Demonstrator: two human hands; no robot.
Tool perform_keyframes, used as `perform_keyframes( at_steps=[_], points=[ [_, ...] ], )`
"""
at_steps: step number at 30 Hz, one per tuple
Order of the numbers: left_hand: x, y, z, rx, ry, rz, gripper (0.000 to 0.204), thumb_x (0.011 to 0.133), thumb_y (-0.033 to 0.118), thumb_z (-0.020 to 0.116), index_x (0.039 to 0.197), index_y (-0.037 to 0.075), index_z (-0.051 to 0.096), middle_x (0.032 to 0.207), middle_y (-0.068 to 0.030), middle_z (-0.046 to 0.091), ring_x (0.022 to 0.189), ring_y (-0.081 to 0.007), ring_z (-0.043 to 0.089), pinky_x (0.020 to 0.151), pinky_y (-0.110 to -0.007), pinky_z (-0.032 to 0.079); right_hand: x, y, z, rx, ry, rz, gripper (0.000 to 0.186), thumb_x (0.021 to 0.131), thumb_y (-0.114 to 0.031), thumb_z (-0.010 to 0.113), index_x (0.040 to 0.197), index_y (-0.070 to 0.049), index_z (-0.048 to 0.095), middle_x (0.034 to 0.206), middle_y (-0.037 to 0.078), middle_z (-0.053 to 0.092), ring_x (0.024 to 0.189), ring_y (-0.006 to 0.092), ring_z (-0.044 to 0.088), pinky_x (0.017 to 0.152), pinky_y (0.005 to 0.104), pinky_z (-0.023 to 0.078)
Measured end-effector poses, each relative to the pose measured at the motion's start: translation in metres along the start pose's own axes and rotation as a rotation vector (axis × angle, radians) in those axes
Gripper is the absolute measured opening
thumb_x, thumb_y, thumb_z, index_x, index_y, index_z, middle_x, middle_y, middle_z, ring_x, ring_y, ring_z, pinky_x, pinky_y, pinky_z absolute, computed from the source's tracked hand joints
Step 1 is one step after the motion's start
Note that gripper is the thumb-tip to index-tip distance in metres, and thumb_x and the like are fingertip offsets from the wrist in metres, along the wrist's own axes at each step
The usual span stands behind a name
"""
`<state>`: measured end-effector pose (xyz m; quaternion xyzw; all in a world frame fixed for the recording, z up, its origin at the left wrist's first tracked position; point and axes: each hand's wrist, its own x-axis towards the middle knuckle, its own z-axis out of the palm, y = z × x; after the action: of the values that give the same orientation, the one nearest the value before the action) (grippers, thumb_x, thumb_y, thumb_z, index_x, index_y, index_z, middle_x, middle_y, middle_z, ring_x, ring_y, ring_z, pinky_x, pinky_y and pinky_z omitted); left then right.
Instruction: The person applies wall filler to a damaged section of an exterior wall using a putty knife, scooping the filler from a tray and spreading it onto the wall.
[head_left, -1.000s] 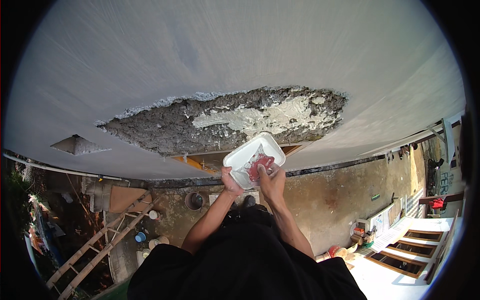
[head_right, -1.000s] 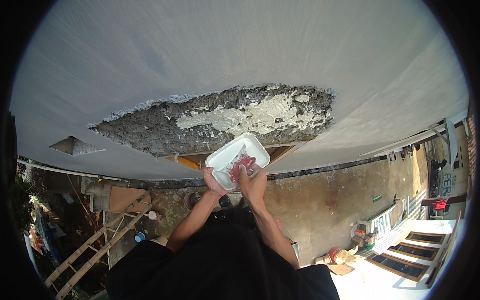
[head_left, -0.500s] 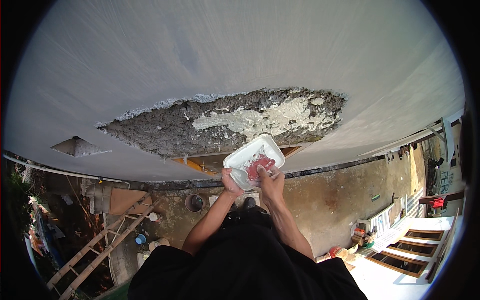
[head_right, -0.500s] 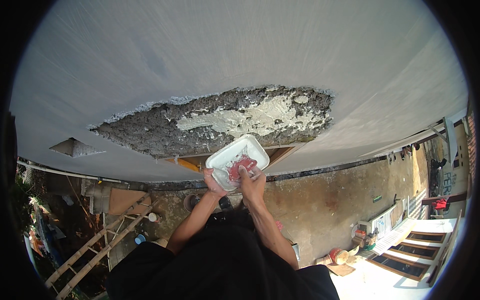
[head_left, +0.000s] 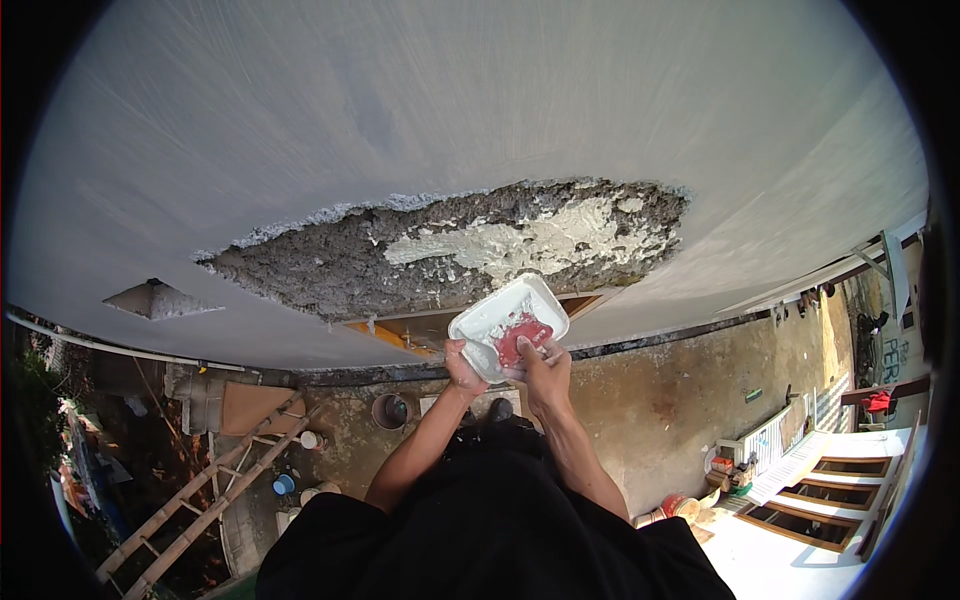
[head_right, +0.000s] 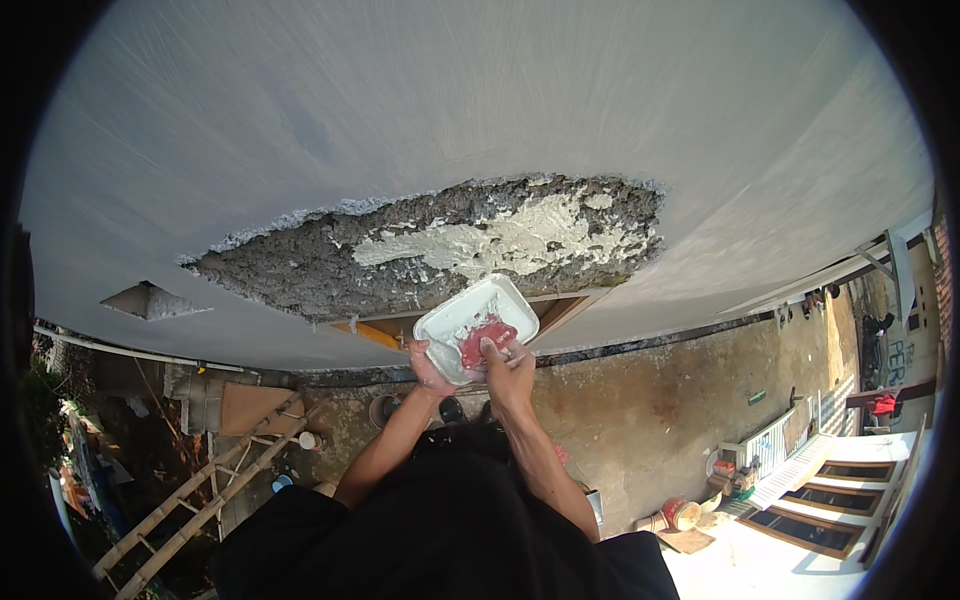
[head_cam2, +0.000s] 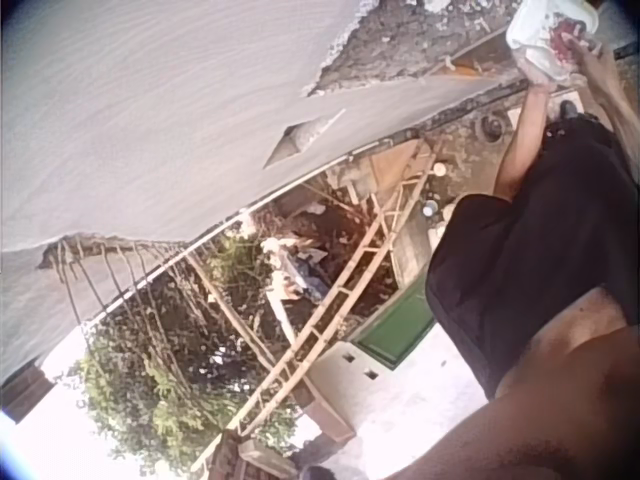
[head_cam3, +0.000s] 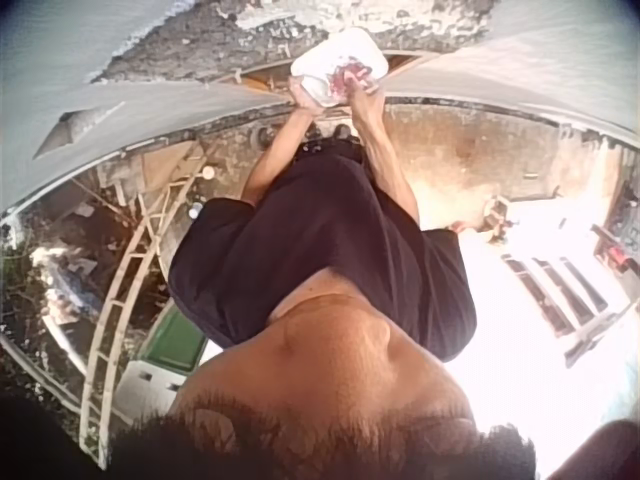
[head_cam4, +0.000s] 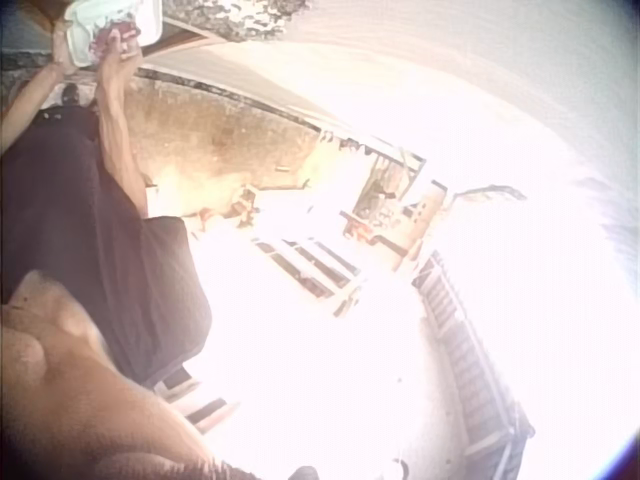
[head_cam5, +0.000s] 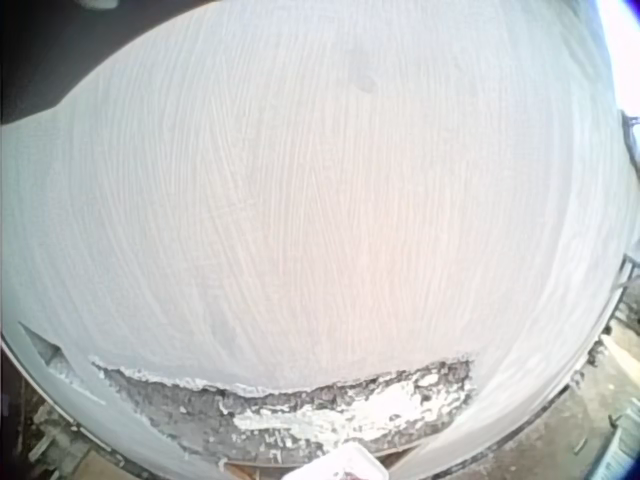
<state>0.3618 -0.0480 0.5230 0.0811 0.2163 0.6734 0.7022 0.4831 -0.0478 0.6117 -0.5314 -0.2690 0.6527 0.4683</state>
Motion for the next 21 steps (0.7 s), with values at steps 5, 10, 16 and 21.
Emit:
perform_keyframes(
  at_steps=[5,10,16,21],
  points=[
    [0.000,0.002,0.003,-0.067,-0.006,-0.040,0.078,0.071,0.040,0.043,0.139,0.001,0.038,0.137,-0.0182,0.048,0.124,-0.0354,0.048,0.106,-0.047,0.037,-0.004,0.002,0.001,0.047,0.007,-0.059,0.015,0.091,-0.011,0.061,0.100,0.001,0.063,0.080,0.008,0.068,0.059,0.0133,0.064,0.050,0.0256,0.056],
    [-0.001,0.003,0.008,-0.041,0.000,-0.032,0.079,0.070,0.040,0.043,0.139,0.001,0.038,0.136,-0.0184,0.048,0.123,-0.0356,0.049,0.106,-0.047,0.037,-0.005,0.003,-0.003,0.019,0.013,-0.022,0.014,0.091,-0.012,0.062,0.099,0.000,0.063,0.079,0.008,0.068,0.057,0.0130,0.063,0.050,0.0251,0.056],
    [-0.001,0.003,0.013,-0.009,0.031,0.003,0.079,0.070,0.040,0.044,0.139,0.001,0.038,0.136,-0.0185,0.049,0.123,-0.0357,0.049,0.107,-0.047,0.036,-0.006,0.006,-0.009,0.082,-0.001,-0.025,0.016,0.091,-0.014,0.063,0.098,0.000,0.063,0.078,0.009,0.069,0.055,0.0135,0.064,0.049,0.0243,0.055],
    [-0.001,0.007,0.015,-0.016,0.058,-0.019,0.079,0.070,0.042,0.045,0.138,0.002,0.040,0.137,-0.0176,0.048,0.124,-0.0365,0.047,0.108,-0.047,0.035,-0.006,0.003,-0.016,0.071,-0.045,0.008,0.015,0.091,-0.013,0.063,0.099,-0.001,0.063,0.077,0.009,0.069,0.055,0.0163,0.065,0.049,0.0248,0.055]
  ],
)
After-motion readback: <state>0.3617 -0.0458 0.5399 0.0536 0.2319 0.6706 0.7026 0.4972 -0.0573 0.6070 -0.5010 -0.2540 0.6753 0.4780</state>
